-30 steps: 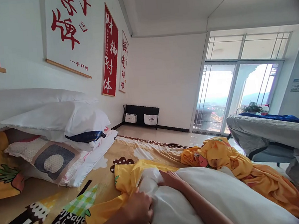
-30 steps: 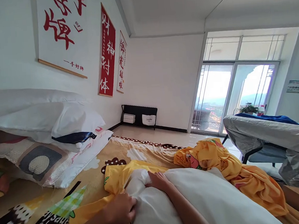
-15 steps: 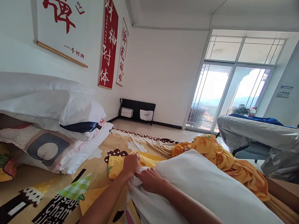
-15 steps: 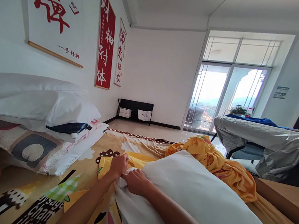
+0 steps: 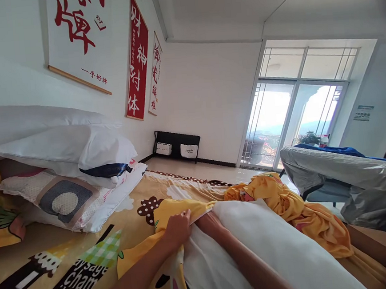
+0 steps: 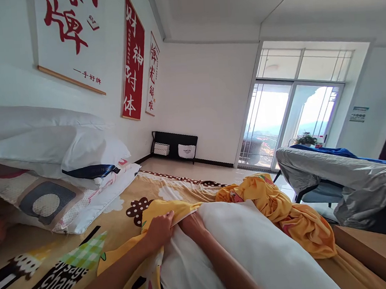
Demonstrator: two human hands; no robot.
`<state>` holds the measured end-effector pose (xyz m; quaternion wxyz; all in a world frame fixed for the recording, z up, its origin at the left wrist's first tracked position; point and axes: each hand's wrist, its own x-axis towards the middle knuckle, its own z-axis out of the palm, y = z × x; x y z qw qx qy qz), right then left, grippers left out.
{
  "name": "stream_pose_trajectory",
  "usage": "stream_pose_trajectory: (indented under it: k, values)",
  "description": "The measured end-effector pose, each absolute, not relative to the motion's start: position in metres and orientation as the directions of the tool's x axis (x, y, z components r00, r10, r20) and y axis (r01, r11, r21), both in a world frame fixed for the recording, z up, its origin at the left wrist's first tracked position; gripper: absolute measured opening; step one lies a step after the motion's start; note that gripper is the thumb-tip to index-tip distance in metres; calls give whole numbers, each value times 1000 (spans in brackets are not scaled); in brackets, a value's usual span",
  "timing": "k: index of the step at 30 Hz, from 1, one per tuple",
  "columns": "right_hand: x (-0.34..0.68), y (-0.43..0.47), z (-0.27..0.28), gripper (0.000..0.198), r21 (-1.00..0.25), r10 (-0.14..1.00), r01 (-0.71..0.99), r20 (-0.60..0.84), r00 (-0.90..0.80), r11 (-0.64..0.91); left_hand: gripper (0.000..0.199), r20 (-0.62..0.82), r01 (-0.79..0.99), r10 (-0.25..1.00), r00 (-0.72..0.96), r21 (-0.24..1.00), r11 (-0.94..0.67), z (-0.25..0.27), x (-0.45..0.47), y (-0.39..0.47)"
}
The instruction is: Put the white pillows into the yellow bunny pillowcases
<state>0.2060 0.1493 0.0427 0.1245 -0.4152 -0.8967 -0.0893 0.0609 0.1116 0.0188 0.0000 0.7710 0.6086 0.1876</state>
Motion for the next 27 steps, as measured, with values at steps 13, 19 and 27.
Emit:
stream_pose_trajectory:
  k: [13,19,27]
  values:
    - [319,15,-49,50,684,155,516,518,-841,515,32,391,879,823,412,67,-472,4,41,71]
    - [317,30,-32,60,555,271,549,506,-819,625,32,29,737,740,672,-130,-664,18,46,46]
    - [288,65,1,37,201,528,604,330,-783,771,28,110,661,652,751,-134,-739,-2,81,10]
